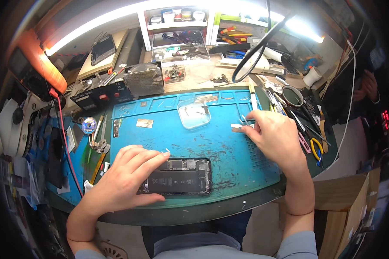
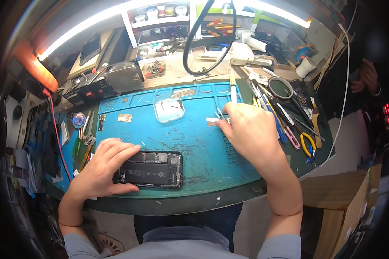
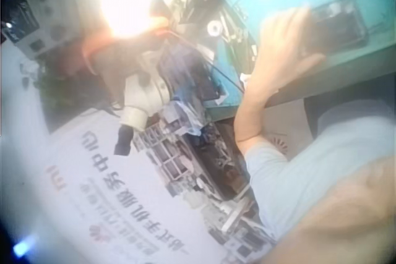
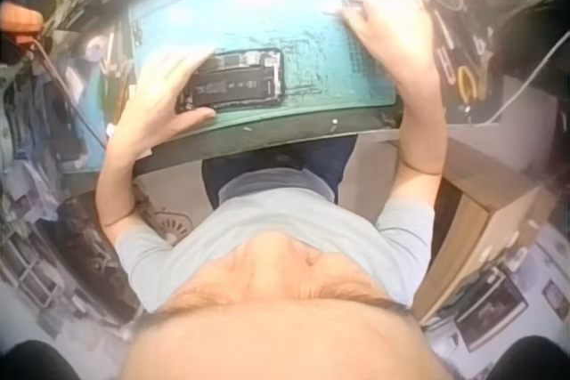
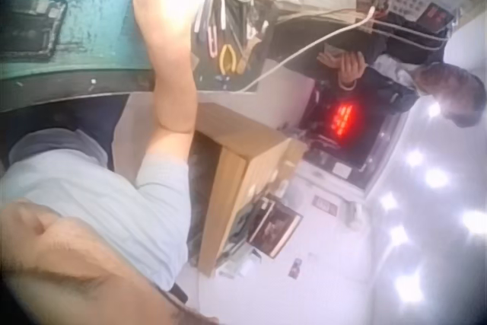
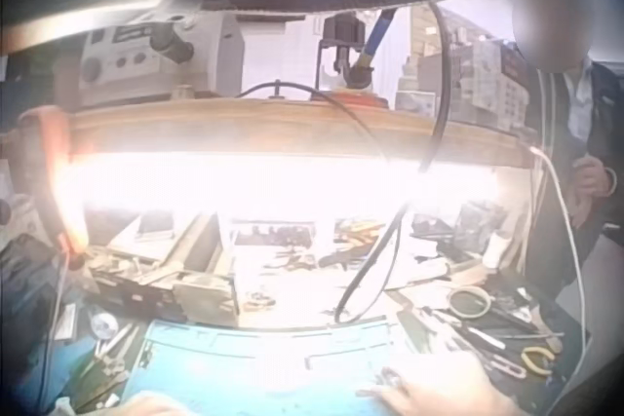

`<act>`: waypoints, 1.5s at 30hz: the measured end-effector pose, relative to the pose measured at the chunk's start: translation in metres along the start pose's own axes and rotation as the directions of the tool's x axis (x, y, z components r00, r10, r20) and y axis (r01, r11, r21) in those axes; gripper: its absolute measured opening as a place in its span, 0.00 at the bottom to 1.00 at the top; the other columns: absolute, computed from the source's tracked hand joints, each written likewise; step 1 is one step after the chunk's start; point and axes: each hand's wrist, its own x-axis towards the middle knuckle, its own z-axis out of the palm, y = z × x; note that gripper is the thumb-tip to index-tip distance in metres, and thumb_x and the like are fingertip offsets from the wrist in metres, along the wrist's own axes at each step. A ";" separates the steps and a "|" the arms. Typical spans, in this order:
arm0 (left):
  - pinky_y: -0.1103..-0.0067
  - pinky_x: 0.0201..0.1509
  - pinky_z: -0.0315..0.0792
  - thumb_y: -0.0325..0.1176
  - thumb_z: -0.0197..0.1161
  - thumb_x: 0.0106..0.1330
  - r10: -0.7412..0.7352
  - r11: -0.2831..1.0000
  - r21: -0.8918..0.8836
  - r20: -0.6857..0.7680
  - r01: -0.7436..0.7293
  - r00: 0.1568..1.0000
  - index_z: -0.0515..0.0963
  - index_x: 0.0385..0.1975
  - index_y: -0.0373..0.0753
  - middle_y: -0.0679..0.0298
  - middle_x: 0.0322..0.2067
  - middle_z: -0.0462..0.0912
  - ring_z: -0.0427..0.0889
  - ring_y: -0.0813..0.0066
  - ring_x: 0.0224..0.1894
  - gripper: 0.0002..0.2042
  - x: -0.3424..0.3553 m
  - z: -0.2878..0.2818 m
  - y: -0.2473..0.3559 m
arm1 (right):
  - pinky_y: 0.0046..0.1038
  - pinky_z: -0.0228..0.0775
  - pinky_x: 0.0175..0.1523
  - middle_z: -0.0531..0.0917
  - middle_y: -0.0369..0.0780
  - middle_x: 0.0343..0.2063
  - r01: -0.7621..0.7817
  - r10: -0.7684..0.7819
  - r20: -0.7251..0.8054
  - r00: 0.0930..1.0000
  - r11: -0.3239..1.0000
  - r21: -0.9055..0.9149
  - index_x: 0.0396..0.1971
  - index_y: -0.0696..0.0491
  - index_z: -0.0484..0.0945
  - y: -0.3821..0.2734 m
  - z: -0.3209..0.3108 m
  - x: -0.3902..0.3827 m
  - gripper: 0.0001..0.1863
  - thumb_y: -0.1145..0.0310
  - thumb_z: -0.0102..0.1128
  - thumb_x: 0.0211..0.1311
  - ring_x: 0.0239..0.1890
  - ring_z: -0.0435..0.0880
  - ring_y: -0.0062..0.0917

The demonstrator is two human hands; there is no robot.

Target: The person disassembles a smartphone by removing the screen and internal components using a screwdriver and tweezers. They then reassemble the device, securing the screen and reconnecting internal parts.

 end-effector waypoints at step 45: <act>0.77 0.22 0.57 0.36 0.68 0.58 0.492 0.788 0.442 -0.036 -0.428 0.870 0.79 0.25 0.41 0.73 0.18 0.66 0.68 0.77 0.18 0.07 -0.049 0.030 0.103 | 0.37 0.80 0.56 0.88 0.36 0.46 -0.100 0.053 -0.185 0.981 0.962 -0.256 0.47 0.46 0.87 0.175 0.001 -0.019 0.15 0.76 0.57 0.65 0.52 0.85 0.35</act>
